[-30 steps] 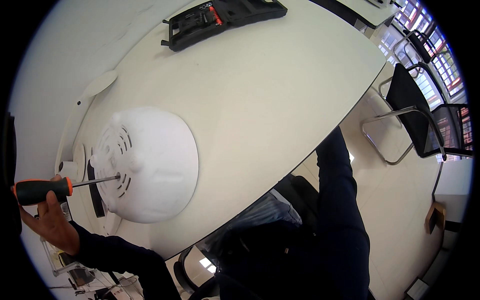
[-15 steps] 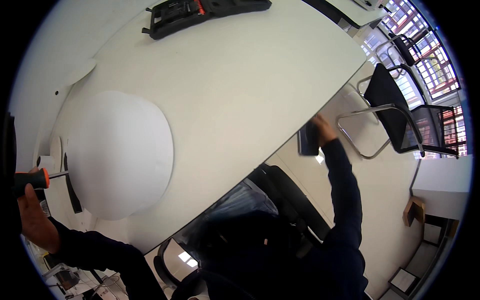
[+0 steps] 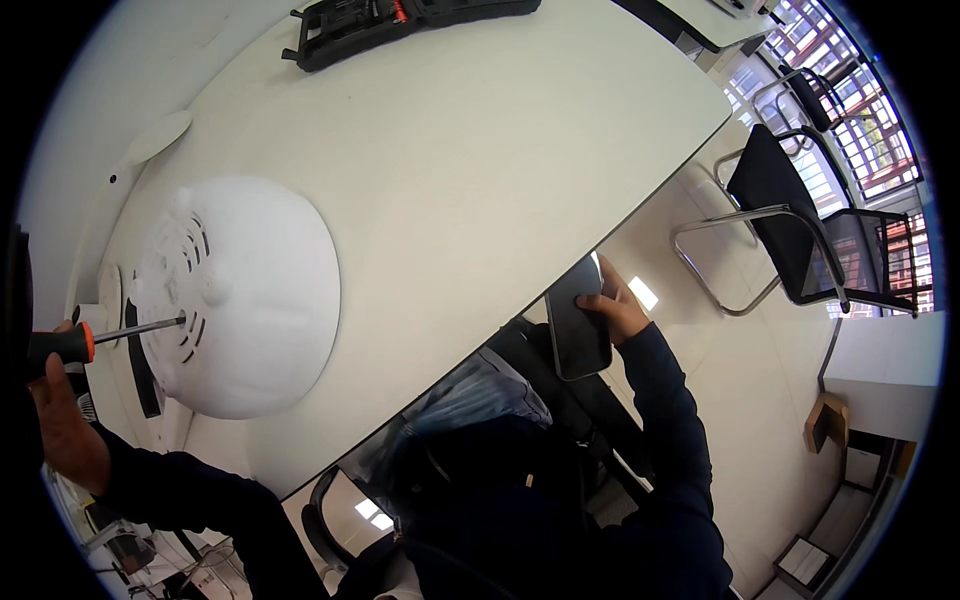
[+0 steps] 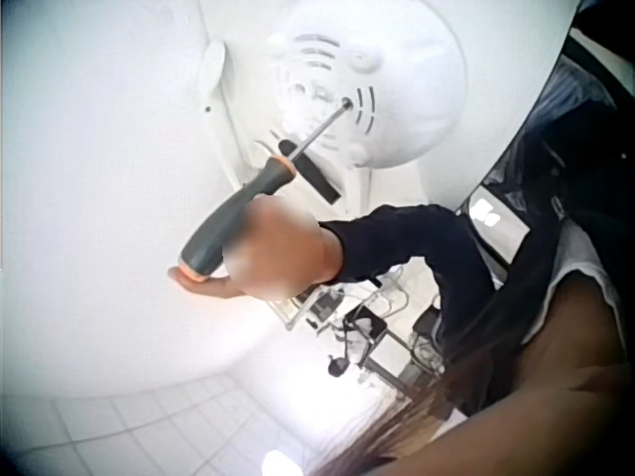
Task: The person uses a screwdriver to tighten screws on the base of a white ceiling fan. The person holds the fan steady with one hand while turning the screwdriver with the other. The task is performed on a white table in an office setting.
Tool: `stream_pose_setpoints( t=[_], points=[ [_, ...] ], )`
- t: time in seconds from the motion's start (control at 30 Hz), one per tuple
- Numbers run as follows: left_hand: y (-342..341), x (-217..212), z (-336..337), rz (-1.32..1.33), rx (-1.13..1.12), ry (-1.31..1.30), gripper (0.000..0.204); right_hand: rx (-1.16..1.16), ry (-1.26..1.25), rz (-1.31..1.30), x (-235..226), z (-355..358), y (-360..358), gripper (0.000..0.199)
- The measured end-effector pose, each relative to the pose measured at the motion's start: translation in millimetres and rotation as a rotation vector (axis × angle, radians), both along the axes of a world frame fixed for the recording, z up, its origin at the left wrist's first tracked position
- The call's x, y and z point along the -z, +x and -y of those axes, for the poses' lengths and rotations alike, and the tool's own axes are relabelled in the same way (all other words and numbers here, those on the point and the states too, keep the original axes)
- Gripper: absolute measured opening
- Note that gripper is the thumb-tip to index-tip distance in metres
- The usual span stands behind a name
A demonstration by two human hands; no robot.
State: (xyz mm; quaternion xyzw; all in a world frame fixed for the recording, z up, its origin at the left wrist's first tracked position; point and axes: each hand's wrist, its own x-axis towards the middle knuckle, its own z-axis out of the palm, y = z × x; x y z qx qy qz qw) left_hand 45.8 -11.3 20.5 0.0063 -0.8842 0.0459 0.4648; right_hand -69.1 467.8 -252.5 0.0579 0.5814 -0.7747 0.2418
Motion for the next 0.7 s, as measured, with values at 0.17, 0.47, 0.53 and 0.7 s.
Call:
stream_pose_setpoints(
  t=[0.17, 0.47, 0.53, 0.7],
  points=[
    [13.4, 5.3, 14.8, 0.14, 0.062, 0.155, 0.03, -0.017, -0.066, 0.051, 0.2, 1.4, 3.0, 0.074],
    [4.1, 10.8, 8.5, 0.092, 0.062, 0.149, 0.037, 0.079, -0.092, 0.031, 20.3, -2.9, -3.7, 0.067],
    [2.1, 9.0, 2.1, 0.079, 0.094, 0.164, 0.045, 0.203, -0.098, 0.033, 35.0, -6.2, -14.0, 0.061],
    [2.8, 1.2, -8.0, 0.072, 0.173, 0.183, 0.066, 0.371, -0.105, -0.028, 75.2, -26.2, -73.1, 0.041]
  ],
)
